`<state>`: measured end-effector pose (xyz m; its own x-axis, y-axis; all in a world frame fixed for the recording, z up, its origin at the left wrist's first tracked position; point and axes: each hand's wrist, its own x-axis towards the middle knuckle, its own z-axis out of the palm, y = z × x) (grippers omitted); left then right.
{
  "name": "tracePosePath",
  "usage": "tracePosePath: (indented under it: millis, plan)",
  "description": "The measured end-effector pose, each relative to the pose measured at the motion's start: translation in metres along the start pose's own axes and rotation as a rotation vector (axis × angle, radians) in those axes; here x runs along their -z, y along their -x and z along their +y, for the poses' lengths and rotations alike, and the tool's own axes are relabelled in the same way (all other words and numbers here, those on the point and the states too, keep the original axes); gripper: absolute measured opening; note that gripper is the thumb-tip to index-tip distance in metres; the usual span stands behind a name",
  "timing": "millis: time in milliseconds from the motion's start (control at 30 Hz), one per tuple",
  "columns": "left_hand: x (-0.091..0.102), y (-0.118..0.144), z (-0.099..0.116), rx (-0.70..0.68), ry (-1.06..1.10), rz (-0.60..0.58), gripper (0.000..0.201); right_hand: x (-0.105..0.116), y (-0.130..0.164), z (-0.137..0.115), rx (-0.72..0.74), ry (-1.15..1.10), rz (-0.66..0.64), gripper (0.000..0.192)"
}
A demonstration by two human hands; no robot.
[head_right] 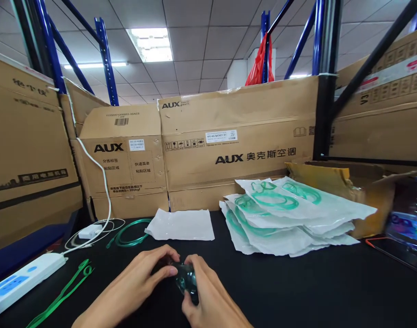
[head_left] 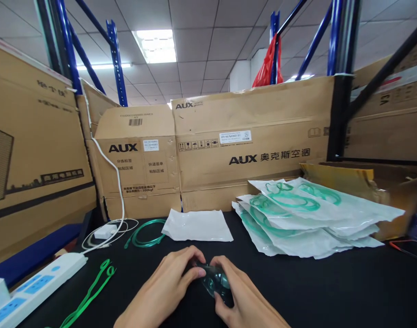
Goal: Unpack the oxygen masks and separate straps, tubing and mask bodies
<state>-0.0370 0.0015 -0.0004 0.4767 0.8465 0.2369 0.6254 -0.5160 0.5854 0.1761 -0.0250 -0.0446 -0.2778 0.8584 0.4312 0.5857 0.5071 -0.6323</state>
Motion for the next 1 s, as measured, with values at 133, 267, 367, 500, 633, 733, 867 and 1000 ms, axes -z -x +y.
tracePosePath:
  millis: [133, 267, 367, 500, 633, 733, 867, 1000]
  plan:
    - [-0.003, -0.002, -0.010, 0.003, 0.004, 0.003, 0.037, 0.004, -0.002, -0.009, -0.025, -0.066, 0.019, 0.026]
    - [-0.002, -0.005, -0.019, -0.058, -0.047, 0.021, 0.043, 0.008, -0.006, -0.019, -0.042, -0.109, 0.048, 0.023]
    - [-0.002, -0.005, -0.017, -0.060, -0.071, 0.048, 0.040, 0.011, -0.009, -0.023, -0.059, -0.104, 0.055, 0.020]
    - [-0.002, -0.005, -0.016, -0.039, -0.063, 0.072, 0.039, 0.015, -0.011, -0.026, -0.062, -0.139, 0.030, 0.023]
    - [-0.001, -0.008, -0.022, -0.098, -0.056, 0.057, 0.048, 0.016, -0.011, -0.025, -0.068, -0.248, 0.010, 0.025]
    - [0.002, -0.010, -0.020, -0.155, -0.067, 0.076, 0.043, 0.013, -0.009, -0.022, -0.132, -0.326, 0.050, 0.021]
    - [0.004, -0.010, -0.006, -0.204, -0.058, 0.076, 0.037, 0.009, -0.008, -0.019, -0.175, -0.420, 0.041, 0.022]
    - [0.004, -0.008, 0.004, -0.218, -0.020, 0.016, 0.034, 0.013, -0.009, -0.024, -0.182, -0.586, -0.006, 0.022]
